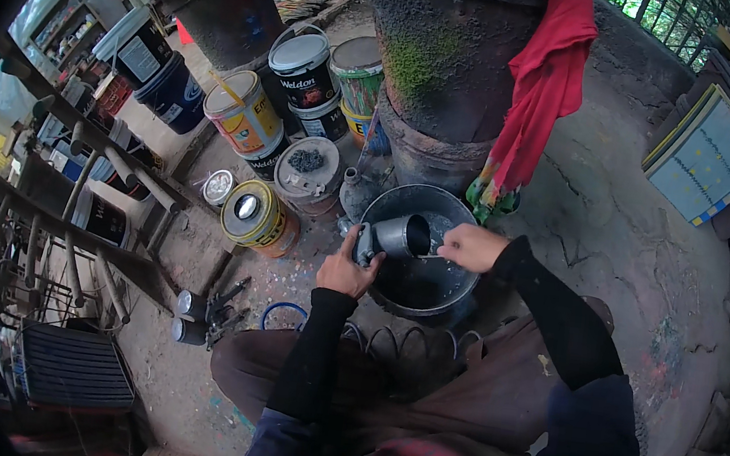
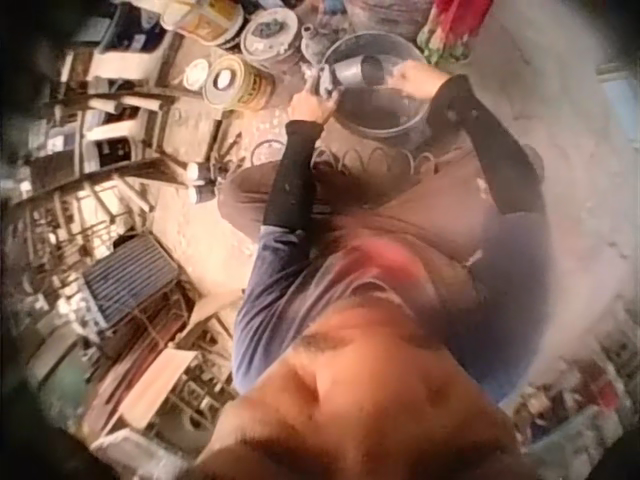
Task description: The person sits on the floor in a workshop and opens several paint cans. They use a spray gun to transfer paint from a can into a bucket and then clean the spray gun in a separate bucket of water.
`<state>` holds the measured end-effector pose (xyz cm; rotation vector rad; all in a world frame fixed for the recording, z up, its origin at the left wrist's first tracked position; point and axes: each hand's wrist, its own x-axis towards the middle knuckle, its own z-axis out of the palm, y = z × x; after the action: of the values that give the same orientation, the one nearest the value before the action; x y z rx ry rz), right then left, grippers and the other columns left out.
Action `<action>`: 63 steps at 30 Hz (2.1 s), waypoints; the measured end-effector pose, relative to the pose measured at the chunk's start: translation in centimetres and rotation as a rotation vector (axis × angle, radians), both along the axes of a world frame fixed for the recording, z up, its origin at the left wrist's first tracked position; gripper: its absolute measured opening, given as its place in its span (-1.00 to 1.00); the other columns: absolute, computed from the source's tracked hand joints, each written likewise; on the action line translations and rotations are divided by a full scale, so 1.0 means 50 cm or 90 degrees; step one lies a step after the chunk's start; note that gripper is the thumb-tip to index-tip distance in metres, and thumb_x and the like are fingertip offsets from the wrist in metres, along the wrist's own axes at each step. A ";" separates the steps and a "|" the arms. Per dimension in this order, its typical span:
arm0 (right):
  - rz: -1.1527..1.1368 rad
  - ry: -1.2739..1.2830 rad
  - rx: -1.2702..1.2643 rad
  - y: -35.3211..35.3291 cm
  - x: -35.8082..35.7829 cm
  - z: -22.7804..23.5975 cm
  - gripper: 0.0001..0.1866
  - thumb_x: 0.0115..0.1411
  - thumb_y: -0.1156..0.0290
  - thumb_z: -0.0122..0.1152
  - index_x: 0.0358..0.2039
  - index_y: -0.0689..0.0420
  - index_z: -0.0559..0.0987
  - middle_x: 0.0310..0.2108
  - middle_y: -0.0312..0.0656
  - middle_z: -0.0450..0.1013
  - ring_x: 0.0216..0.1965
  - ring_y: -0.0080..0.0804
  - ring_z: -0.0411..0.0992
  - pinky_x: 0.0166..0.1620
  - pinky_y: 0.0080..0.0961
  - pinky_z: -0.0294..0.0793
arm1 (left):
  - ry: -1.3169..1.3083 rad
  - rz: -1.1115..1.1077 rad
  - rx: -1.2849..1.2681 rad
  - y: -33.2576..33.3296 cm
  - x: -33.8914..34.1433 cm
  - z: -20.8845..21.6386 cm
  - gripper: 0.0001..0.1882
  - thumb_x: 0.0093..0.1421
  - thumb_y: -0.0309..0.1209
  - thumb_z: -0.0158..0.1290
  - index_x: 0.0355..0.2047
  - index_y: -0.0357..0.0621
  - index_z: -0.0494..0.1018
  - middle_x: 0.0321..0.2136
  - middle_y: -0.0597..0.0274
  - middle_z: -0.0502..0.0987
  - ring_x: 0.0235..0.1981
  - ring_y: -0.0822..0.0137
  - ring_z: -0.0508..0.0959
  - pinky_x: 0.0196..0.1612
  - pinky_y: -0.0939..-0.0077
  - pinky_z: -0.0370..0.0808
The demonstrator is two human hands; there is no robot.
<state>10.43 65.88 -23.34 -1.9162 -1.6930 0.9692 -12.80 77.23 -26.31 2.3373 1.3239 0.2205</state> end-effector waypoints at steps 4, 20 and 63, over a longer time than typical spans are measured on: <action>-0.001 -0.046 0.000 -0.004 0.032 -0.011 -0.74 0.05 0.25 0.14 -0.60 0.19 0.44 -0.61 -0.09 0.43 -0.50 -0.16 0.44 -0.39 -0.32 0.38 | -0.027 0.003 -0.001 -0.001 -0.004 -0.008 -0.27 -0.04 0.08 0.06 0.12 0.20 0.15 -0.42 -0.21 0.52 -0.33 -0.17 0.51 -0.26 0.08 0.46; -0.124 -0.235 0.098 0.029 -0.064 -0.039 -0.76 0.00 0.22 0.18 -0.41 0.12 0.51 -0.52 0.05 0.45 -0.34 -0.01 0.45 -0.27 -0.14 0.40 | -0.039 -0.008 0.003 -0.005 0.003 0.001 -0.31 -0.03 0.07 0.06 0.10 0.21 0.15 -0.44 -0.20 0.52 -0.35 -0.18 0.51 -0.27 0.08 0.46; -0.052 0.086 -0.017 -0.021 0.036 0.042 -0.73 0.04 0.25 0.15 -0.64 0.15 0.42 -0.64 -0.12 0.40 -0.50 -0.13 0.41 -0.42 -0.29 0.34 | -0.047 0.033 0.003 -0.004 -0.004 -0.012 -0.29 -0.05 0.03 0.10 0.11 0.20 0.17 -0.45 -0.21 0.52 -0.34 -0.18 0.52 -0.26 0.08 0.46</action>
<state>12.24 64.82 -21.25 -1.8760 -1.5210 1.0691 -13.02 77.01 -26.93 2.2772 1.3495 0.3234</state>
